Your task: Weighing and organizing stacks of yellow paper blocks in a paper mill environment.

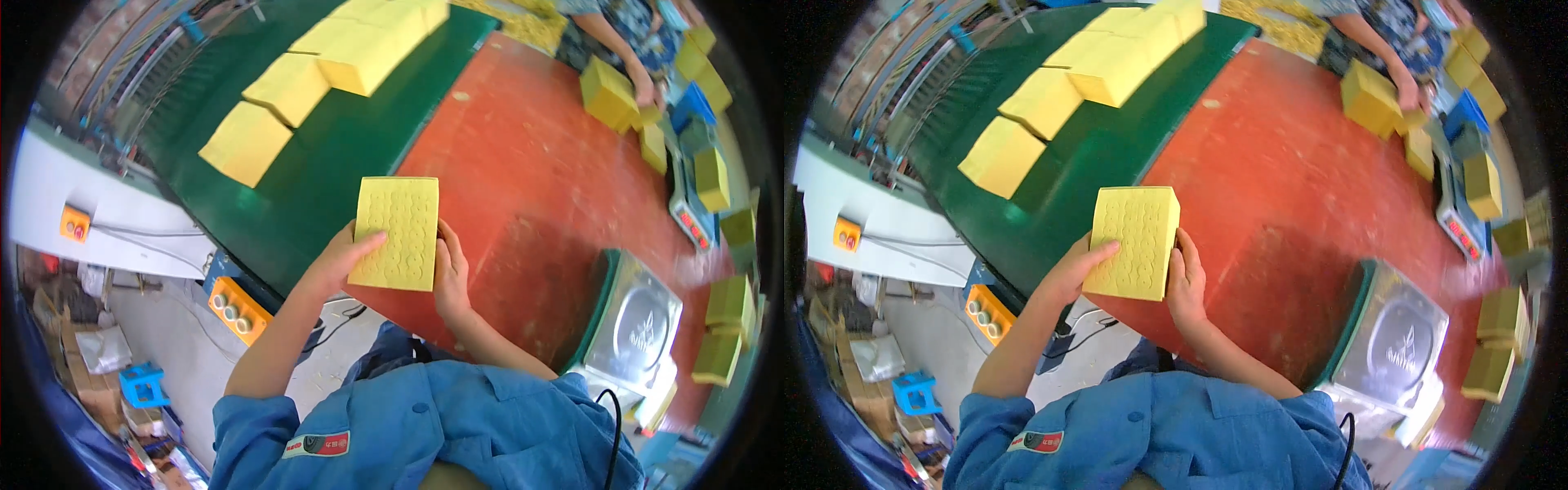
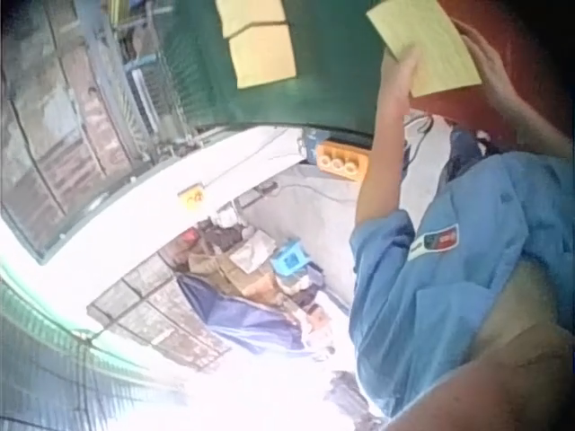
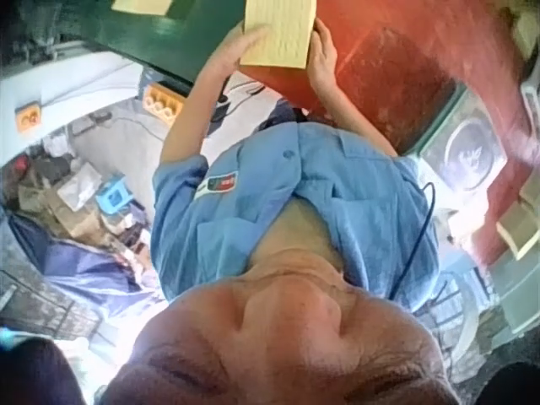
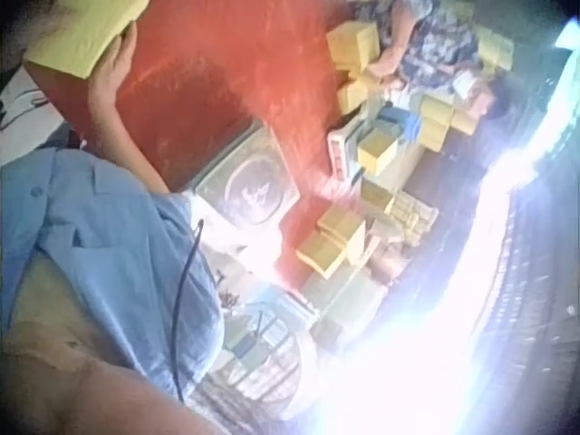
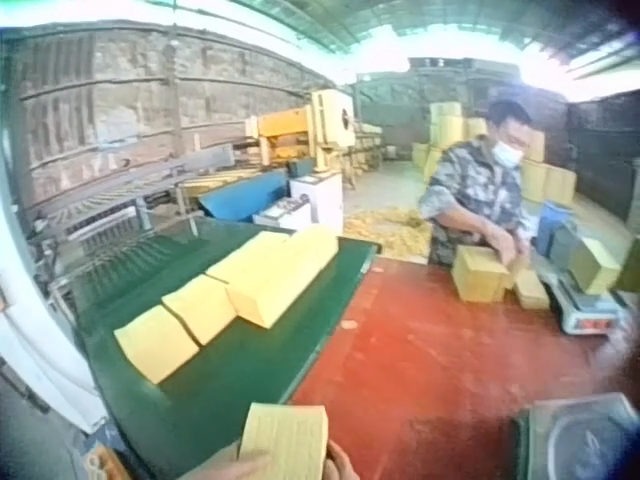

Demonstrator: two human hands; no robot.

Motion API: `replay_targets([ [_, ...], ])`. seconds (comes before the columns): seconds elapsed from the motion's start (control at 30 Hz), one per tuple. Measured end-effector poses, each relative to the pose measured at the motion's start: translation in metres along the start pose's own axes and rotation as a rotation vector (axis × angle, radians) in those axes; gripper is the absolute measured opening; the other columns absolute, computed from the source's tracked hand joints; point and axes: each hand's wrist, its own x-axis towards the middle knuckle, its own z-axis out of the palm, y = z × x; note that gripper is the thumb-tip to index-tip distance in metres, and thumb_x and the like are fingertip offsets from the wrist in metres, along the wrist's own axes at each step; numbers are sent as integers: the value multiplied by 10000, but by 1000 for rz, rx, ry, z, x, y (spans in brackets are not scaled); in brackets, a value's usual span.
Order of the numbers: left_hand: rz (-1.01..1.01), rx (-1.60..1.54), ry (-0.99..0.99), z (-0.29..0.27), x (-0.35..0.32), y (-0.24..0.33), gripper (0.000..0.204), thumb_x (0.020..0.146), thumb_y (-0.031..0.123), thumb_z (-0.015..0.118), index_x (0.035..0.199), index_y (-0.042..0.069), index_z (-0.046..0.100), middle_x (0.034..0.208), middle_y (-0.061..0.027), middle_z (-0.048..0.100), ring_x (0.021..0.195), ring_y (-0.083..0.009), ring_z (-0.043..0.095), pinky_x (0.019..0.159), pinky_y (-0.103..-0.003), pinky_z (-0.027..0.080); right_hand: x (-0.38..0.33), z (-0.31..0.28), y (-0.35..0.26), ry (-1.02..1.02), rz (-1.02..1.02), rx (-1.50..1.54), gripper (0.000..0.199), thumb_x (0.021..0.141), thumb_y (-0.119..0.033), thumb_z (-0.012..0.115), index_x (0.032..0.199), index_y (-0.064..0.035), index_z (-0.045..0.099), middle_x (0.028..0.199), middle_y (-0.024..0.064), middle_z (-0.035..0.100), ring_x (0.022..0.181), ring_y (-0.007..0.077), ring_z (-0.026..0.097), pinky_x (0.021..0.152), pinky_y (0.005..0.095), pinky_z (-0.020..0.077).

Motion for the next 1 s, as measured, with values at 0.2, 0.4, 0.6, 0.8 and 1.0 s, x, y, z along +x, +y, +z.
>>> replay_targets([
  [0.2,12,247,-234,76,-42,-46,583,915,227,653,1389,-28,429,1243,-121,605,1104,-174,595,947,-332,480,-114,-85,-32,201,113,-44,418,1011,-89,456,1412,26,459,1347,173,567,1247,225,529,1064,326,398],
  [0.4,217,519,-332,122,-77,-57,663,873,237,693,1413,-34,418,1293,-212,585,1164,-288,594,1006,-380,454,-227,-109,-18,509,134,-46,270,982,-55,523,1228,41,580,1176,124,639,1102,182,599,981,322,470],
  [0.6,1062,1290,-187,161,-127,-17,750,834,199,715,1481,23,379,1560,-261,263,1420,-474,273,1144,-549,269,-253,-108,6,640,229,409,283,1015,-154,501,1196,55,564,1114,159,655,1027,248,644,922,369,517],
  [0.8,953,1391,-160,152,-106,-58,586,962,268,536,1456,-20,406,1537,-262,326,1432,-444,287,1169,-503,245,-241,-116,-8,417,398,781,316,1025,-156,447,1259,36,538,1064,128,665,986,245,655,910,388,518],
  [1.0,231,1,-318,123,-92,-75,490,1040,286,429,1462,36,426,1461,-143,489,1331,-262,485,1089,-391,397,-217,-124,-82,163,225,359,386,1000,-87,467,1373,-12,529,990,47,665,826,150,645,755,314,534],
])
